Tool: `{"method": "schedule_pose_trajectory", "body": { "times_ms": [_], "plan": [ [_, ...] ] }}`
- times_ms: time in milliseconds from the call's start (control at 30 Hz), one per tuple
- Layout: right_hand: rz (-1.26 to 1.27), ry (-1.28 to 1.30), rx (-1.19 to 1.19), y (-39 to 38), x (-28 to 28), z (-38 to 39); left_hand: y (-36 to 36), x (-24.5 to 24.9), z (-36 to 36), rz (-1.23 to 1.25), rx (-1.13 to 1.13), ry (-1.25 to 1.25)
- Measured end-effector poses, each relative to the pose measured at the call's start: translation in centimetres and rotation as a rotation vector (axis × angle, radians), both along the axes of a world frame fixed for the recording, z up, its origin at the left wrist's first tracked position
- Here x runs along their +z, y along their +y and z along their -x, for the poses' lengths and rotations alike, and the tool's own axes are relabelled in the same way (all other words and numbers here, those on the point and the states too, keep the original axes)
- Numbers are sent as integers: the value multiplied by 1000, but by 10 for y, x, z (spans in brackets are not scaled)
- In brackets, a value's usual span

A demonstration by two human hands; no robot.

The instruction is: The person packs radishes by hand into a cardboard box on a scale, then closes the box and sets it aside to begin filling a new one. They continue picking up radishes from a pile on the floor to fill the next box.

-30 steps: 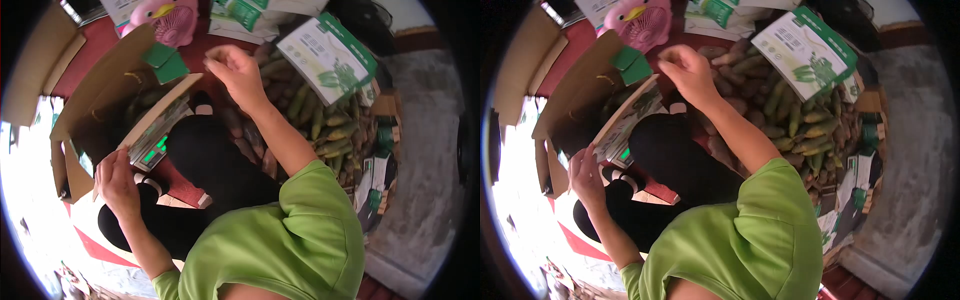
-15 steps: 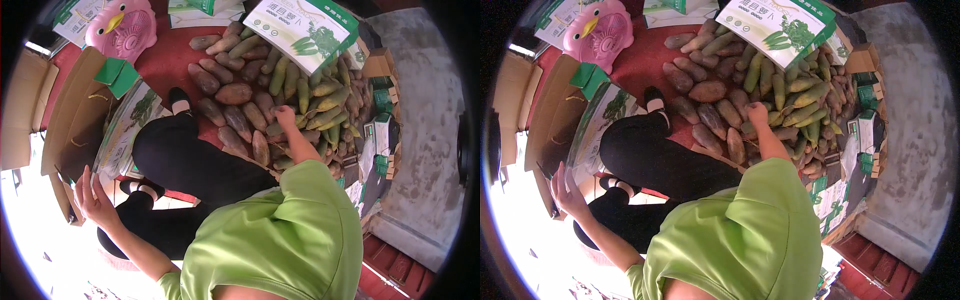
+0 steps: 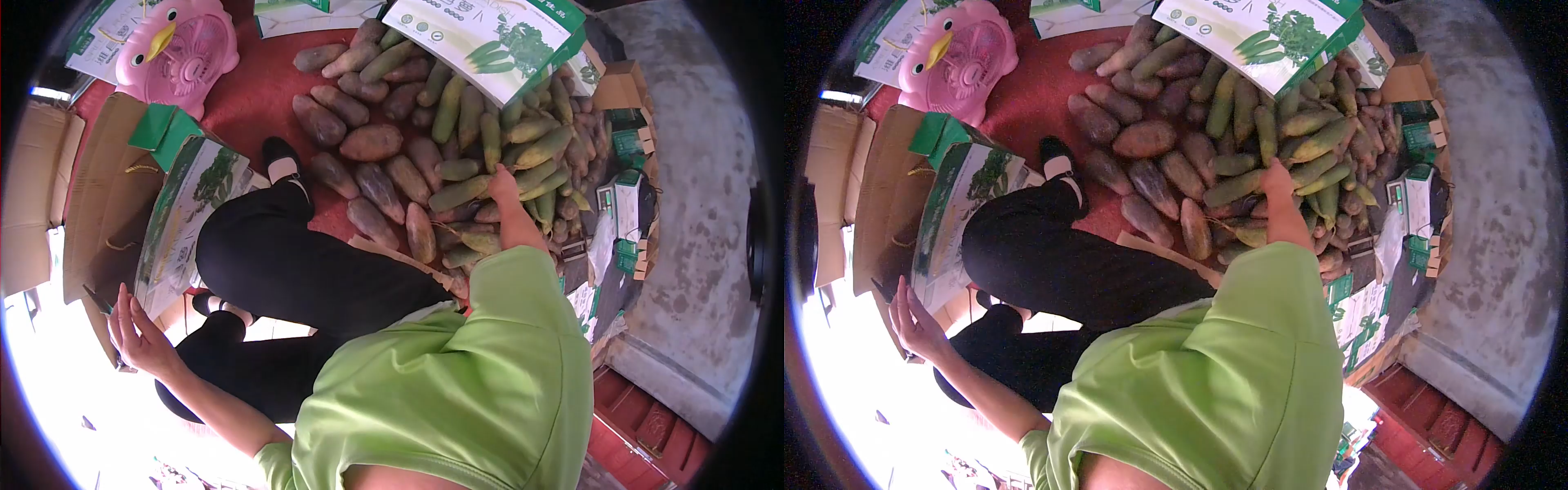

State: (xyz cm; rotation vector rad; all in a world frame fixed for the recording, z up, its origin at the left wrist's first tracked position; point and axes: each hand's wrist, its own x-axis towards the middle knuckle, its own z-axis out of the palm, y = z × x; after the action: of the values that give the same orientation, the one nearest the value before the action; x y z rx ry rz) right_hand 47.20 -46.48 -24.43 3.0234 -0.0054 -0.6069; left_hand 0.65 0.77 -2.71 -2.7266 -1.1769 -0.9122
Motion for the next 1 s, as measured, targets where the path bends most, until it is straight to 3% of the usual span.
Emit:
{"method": "schedule_pose_trajectory", "body": {
  "times_ms": [133,233,533,600,800,1000],
  "plan": [
    [207,129,12,4,4,-2,2,-1,3,-5,24,25],
    [220,100,44,12,26,3,4,-2,6,-30,49,58],
    [280,-60,83,-13,10,-12,1,2,1,-28,80,46],
    [320,4,124,-1,28,-3,2,1,-2,-37,57,13],
    [205,-61,130,-18,0,-5,-5,9,-10,29,126,-9],
    [-99,-112,157,-26,-12,-17,-6,10,-7,62,135,-43]
  ]
}}
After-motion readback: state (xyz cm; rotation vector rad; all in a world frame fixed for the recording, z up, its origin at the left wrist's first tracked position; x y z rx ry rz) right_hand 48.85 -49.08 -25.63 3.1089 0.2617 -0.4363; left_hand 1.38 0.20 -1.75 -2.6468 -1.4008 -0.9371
